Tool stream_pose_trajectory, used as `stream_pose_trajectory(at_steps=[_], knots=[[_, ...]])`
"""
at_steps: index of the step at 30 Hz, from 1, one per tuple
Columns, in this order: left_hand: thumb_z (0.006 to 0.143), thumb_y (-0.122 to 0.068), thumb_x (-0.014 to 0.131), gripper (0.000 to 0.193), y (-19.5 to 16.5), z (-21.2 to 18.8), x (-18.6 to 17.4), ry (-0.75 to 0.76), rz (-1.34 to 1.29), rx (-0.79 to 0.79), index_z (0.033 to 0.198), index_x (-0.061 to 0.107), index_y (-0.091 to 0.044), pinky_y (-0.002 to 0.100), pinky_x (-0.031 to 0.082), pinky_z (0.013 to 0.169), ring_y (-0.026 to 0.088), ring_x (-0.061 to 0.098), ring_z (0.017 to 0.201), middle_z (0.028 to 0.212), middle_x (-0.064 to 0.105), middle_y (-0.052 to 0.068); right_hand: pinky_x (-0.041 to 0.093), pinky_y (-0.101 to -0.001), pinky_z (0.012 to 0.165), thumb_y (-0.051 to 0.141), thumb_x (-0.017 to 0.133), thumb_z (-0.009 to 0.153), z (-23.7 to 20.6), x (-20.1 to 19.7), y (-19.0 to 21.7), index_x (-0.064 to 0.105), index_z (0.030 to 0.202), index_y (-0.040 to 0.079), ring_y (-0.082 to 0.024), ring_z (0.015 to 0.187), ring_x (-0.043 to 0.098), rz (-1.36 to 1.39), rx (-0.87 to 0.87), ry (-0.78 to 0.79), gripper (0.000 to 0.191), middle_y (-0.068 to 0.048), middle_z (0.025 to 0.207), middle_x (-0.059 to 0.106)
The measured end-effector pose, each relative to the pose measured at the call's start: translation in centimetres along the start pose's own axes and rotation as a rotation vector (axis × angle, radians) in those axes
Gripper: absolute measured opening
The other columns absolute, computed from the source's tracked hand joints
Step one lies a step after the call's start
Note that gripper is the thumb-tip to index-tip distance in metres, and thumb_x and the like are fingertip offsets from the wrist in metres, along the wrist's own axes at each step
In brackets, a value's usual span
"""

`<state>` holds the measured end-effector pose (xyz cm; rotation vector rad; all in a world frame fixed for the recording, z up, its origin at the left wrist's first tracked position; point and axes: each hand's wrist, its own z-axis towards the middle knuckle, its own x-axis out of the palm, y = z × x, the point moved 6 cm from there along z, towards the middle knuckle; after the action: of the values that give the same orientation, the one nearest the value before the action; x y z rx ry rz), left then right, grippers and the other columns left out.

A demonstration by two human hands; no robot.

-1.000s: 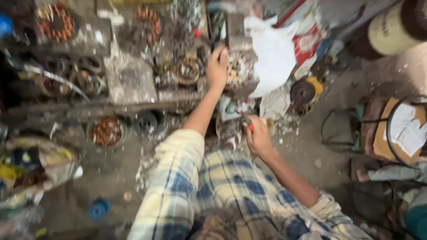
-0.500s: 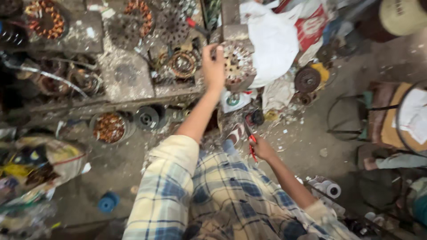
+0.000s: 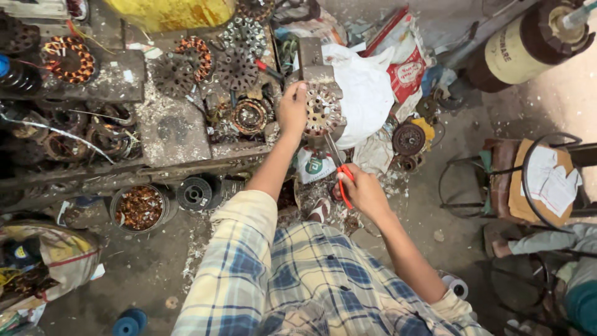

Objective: The person uses pliers to pull and remove copper wire from circular stator components clamped in a vise. The person repeatedly adjusts the components and continues removing wire from multiple units on a cluttered workbench.

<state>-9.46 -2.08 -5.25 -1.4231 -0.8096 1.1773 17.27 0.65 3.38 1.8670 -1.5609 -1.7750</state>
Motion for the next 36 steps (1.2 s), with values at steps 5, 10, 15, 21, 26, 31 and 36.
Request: stream_pose_trajectory(at_steps=[5, 10, 15, 21, 26, 31, 36], knots=[[0.100, -0.045, 0.056, 0.033, -1.2, -0.4, -0.6, -0.002, 0.125, -0.018, 0.115, 0.076, -0.023, 0.042, 0.054, 0.082, 0.035, 0.073, 0.094, 0.101, 0.076, 0.015, 0.059, -0.0385, 0.067, 0.027, 0.060, 0.101, 2.4, 0.7, -1.9, 0.066, 0.110, 0.006, -0.024, 0.070, 0.077, 0.054, 0.110, 0.051, 0.024, -0.012, 0.077, 0.076], [0.100, -0.044, 0.055, 0.034, -2.1, -0.7, -1.1, -0.009, 0.049, -0.021, 0.116, 0.076, -0.022, 0.042, 0.055, 0.082, 0.036, 0.073, 0.093, 0.099, 0.077, 0.016, 0.061, -0.0394, 0.070, 0.028, 0.055, 0.102, 5.0, 3.9, -4.1, 0.062, 0.118, 0.007, -0.026, 0.075, 0.074, 0.887, 0.349, 0.341, 0.027, -0.012, 0.089, 0.072], [0.099, -0.042, 0.056, 0.032, -2.2, -0.8, -1.1, -0.055, 0.058, -0.049, 0.113, 0.076, -0.022, 0.044, 0.054, 0.081, 0.036, 0.073, 0.092, 0.100, 0.077, 0.015, 0.061, -0.0416, 0.075, 0.028, 0.055, 0.103, 4.4, 6.8, -2.9, 0.059, 0.119, 0.009, -0.022, 0.079, 0.068, 1.678, 0.291, 0.468, 0.025, -0.007, 0.089, 0.063], [0.101, -0.041, 0.054, 0.034, -1.6, -0.9, -0.9, -0.057, -0.006, -0.048, 0.117, 0.074, -0.019, 0.043, 0.054, 0.084, 0.036, 0.073, 0.095, 0.103, 0.076, 0.015, 0.050, -0.0537, 0.072, 0.022, 0.054, 0.109, 5.5, 7.7, -1.2, 0.053, 0.116, 0.004, -0.043, 0.085, 0.065, 0.575, 0.039, -0.108, 0.019, -0.023, 0.091, 0.065], [0.103, -0.041, 0.054, 0.035, -1.9, -0.9, -0.9, -0.082, 0.012, 0.061, 0.120, 0.072, -0.016, 0.043, 0.052, 0.089, 0.037, 0.070, 0.104, 0.113, 0.074, 0.016, 0.044, -0.0580, 0.073, 0.021, 0.053, 0.107, 4.5, 5.6, 1.0, 0.050, 0.118, 0.003, -0.055, 0.091, 0.059, 0.062, -0.191, -0.287, 0.021, -0.031, 0.093, 0.064], [0.104, -0.043, 0.051, 0.038, -0.9, -0.8, -0.4, -0.033, 0.008, 0.027, 0.122, 0.071, -0.017, 0.041, 0.054, 0.094, 0.035, 0.071, 0.108, 0.115, 0.075, 0.014, 0.050, -0.0552, 0.078, 0.022, 0.054, 0.104, -0.3, 3.3, 0.6, 0.057, 0.120, 0.006, -0.049, 0.087, 0.063, -0.028, -0.378, -0.318, 0.023, -0.025, 0.094, 0.067], [0.103, -0.042, 0.052, 0.038, 0.1, -1.0, -0.5, -0.023, 0.013, -0.012, 0.123, 0.072, -0.015, 0.040, 0.054, 0.090, 0.033, 0.072, 0.105, 0.113, 0.076, 0.014, 0.053, -0.0513, 0.081, 0.019, 0.053, 0.103, -1.4, 9.7, -4.4, 0.059, 0.121, 0.002, -0.045, 0.096, 0.068, -0.158, -0.353, 0.106, 0.026, -0.026, 0.107, 0.068]])
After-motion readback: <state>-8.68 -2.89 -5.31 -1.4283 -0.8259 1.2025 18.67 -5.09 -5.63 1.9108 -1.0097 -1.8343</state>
